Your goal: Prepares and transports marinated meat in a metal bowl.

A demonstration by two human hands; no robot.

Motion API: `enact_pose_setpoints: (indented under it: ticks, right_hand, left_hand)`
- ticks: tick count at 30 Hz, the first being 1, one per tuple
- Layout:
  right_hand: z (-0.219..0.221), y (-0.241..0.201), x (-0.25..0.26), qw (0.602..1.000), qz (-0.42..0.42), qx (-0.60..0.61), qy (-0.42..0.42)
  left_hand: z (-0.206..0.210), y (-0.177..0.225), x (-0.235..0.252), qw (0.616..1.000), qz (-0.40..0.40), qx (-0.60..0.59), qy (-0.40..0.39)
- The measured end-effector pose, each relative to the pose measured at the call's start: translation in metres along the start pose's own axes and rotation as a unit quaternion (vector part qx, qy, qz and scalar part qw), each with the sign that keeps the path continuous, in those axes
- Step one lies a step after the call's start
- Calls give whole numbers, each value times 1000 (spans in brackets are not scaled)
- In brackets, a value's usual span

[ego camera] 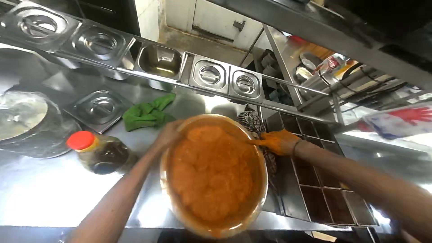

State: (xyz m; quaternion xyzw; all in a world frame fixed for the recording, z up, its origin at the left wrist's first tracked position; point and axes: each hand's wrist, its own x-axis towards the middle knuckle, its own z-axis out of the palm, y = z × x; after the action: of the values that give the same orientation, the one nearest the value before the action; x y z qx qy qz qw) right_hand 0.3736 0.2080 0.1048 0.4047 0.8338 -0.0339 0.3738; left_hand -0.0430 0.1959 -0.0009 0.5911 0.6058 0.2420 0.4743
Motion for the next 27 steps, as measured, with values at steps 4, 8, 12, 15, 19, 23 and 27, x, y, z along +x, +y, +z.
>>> enact_pose_setpoints:
  ticks: [4,8,12,15,19,23,27]
  right_hand:
    - [3,8,47,997,-16,7,-79]
    - [26,9,54,995,7,84,-48]
    - [49,6,23,989,58,121,-62]
    - [77,-16,-5,977,111,171,-62]
    - [106,-79,-47,945,186,268,-33]
    - [133,-172,-74,886,245,395,6]
    - [121,-263,-87,823,286,489,42]
  left_hand:
    - [-1,0,16,1000,13,22,-11]
    - [11,2,-12,999,-10,-15,51]
    - [38,4,-45,981,-44,-101,158]
    - [59,2,-68,959,-48,-167,223]
    - [82,-3,-99,933,-44,-213,286]
    - [106,-2,-139,892,-36,-291,345]
    - [132,-1,-187,851,-51,-347,391]
